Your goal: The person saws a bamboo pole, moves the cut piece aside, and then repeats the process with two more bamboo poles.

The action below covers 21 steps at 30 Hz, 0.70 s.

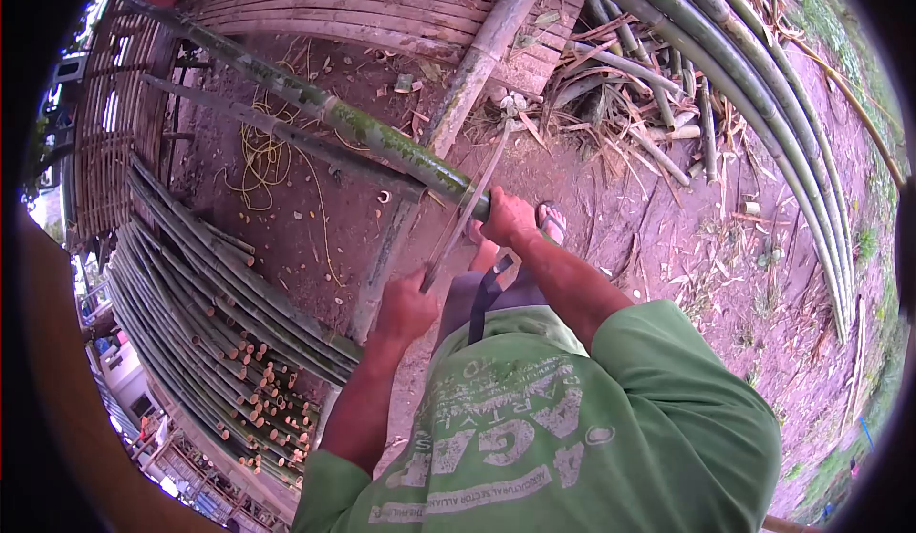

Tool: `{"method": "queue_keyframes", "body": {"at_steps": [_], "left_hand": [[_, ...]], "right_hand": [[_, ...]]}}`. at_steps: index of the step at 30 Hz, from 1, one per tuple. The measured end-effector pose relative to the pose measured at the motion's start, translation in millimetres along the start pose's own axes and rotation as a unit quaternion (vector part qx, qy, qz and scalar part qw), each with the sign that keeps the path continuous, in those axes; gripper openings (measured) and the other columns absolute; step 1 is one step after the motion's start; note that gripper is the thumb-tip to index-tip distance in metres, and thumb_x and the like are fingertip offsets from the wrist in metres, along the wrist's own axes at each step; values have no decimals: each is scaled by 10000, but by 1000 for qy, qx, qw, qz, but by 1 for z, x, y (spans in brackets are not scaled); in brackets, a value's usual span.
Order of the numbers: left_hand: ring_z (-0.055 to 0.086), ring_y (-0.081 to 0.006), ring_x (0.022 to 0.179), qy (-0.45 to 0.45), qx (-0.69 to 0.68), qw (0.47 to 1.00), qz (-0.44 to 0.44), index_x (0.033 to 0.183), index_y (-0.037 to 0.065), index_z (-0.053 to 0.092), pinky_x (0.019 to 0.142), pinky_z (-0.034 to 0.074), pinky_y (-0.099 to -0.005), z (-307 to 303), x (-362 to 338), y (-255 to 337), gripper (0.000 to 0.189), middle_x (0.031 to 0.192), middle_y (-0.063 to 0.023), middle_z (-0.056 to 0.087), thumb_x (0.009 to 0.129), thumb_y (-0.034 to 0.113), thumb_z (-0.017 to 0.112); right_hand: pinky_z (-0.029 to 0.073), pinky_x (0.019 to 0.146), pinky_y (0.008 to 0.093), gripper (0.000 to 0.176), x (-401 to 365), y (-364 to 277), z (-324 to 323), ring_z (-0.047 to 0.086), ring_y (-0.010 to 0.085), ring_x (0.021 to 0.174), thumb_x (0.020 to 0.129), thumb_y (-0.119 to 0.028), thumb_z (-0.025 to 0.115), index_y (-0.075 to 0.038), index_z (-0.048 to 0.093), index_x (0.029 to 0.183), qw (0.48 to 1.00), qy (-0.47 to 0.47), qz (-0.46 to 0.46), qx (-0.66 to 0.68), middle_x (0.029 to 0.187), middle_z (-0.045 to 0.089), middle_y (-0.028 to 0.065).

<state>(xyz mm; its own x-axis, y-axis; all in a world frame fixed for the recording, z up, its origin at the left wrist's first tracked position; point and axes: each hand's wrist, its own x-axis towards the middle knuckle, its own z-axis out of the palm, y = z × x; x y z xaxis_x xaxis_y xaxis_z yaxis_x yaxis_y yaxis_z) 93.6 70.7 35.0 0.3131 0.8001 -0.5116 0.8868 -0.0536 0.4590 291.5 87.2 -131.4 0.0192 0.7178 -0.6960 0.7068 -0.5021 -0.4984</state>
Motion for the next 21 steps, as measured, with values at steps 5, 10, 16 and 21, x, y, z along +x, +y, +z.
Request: {"method": "queue_keyframes", "body": {"at_steps": [5, 10, 16, 21], "left_hand": [[594, -460, 706, 12, -4, 1000, 11, 783, -20, 552, 618, 472, -513, -11, -30, 2, 114, 693, -268, 583, 706, 58, 583], [594, -459, 694, -30, 10, 999, -19, 791, -14, 562, 606, 477, -507, -49, -96, -4, 107, 682, -271, 579, 712, 57, 569], [610, -443, 720, 16, 1, 999, 52, 877, -21, 612, 612, 488, -480, 19, 36, -6, 197, 712, -255, 592, 708, 71, 572], [613, -446, 723, -34, 17, 999, -25, 844, -38, 603, 617, 487, -487, -40, -76, -3, 190, 717, -281, 586, 703, 88, 578]], "right_hand": [[510, 829, 443, 541, -1, -1, 3, 647, 357, 957, 726, -389, 702, -51, 515, 1105, 1000, 13, -2, -28, 978, 666, 204], [509, 813, 448, 537, -1, 0, 5, 654, 362, 927, 737, -440, 687, -27, 516, 1035, 999, 22, -7, -29, 953, 667, 212], [506, 812, 460, 492, -1, -2, 10, 654, 383, 909, 717, -314, 671, -45, 512, 1098, 999, 27, 2, -28, 941, 672, 214], [509, 801, 467, 505, -4, -6, -2, 656, 384, 895, 702, -278, 679, -51, 511, 1121, 1000, 14, 16, -8, 940, 672, 214]]}}
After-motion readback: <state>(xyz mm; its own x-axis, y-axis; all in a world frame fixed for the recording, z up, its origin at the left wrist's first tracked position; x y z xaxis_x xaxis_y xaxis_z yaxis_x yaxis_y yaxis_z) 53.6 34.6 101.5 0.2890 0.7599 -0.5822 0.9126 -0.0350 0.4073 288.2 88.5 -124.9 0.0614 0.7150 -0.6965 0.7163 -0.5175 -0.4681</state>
